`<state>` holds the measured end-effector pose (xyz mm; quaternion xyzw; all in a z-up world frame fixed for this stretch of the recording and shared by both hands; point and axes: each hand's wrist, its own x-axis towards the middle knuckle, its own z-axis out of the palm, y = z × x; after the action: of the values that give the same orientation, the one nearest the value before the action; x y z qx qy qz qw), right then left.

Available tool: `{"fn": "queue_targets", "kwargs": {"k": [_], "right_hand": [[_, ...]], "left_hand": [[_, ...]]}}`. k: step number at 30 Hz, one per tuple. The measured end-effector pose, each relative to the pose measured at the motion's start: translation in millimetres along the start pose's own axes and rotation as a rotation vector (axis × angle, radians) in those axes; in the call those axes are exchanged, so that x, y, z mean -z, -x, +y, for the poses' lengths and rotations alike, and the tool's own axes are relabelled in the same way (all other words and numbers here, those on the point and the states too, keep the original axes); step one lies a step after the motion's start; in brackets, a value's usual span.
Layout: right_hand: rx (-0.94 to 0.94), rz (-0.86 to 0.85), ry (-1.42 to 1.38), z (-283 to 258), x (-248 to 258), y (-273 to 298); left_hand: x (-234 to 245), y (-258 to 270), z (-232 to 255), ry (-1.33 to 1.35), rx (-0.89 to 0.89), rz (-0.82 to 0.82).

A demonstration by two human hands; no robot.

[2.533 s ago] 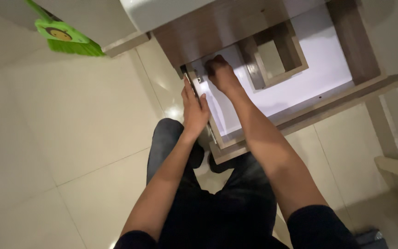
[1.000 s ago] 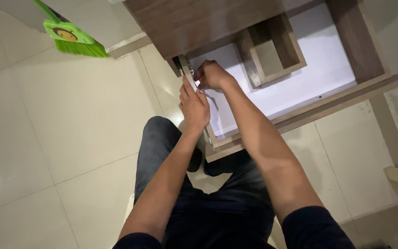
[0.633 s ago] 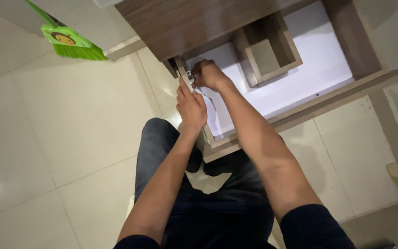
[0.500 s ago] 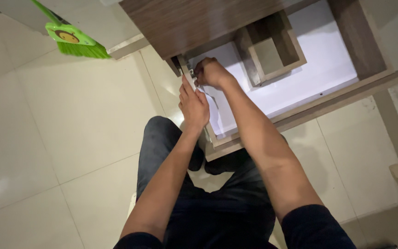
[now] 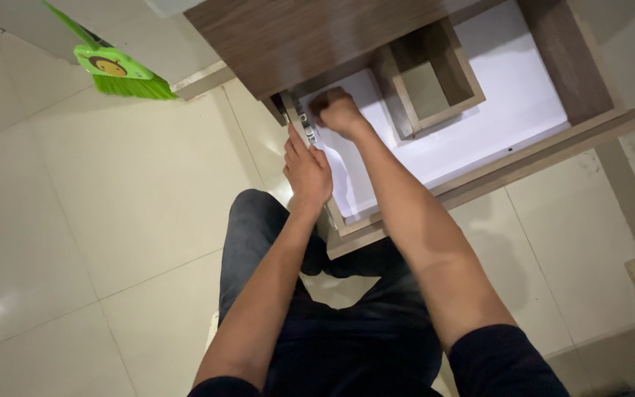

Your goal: The person cleans the interior of a bathroom vanity cabinet with a spray bottle and cloth. They then install metal drawer slides and place a metal hook rack and a plastic pipe fitting inside the cabinet.

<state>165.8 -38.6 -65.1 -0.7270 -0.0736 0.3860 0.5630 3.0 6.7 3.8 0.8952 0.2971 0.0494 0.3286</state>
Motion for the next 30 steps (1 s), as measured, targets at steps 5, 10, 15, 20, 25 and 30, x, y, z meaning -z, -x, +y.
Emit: {"fn": "queue_targets", "kwargs": {"k": [5, 10, 15, 20, 25, 30], "right_hand": [[-0.077, -0.069, -0.236, -3.1, -5.7, -4.9], [-0.078, 0.108, 0.028, -8.5, 3.0, -1.1], [-0.018, 0.088, -0.008, -3.3, -7.8, -4.9], [0.004, 0.077, -0.007, 17.7, -10.7, -12.0], [0.246, 0.253, 0.284, 15.9, 12.2, 10.5], [0.318, 0.329, 0.426, -13.9, 47.1, 94.8]], "left_hand": [[6.0, 1.0, 0.1, -0.011, -0.056, 0.035], [7.5, 2.6, 4.3, 0.009, -0.028, 0.006], [10.9, 1.7, 6.8, -0.027, -0.06, 0.019], [13.6, 3.5, 8.8, -0.075, -0.023, -0.034], [14.6, -2.8, 5.5, -0.123, 0.03, -0.081], [7.4, -9.9, 4.8, -0.106, 0.044, -0.074]]}}
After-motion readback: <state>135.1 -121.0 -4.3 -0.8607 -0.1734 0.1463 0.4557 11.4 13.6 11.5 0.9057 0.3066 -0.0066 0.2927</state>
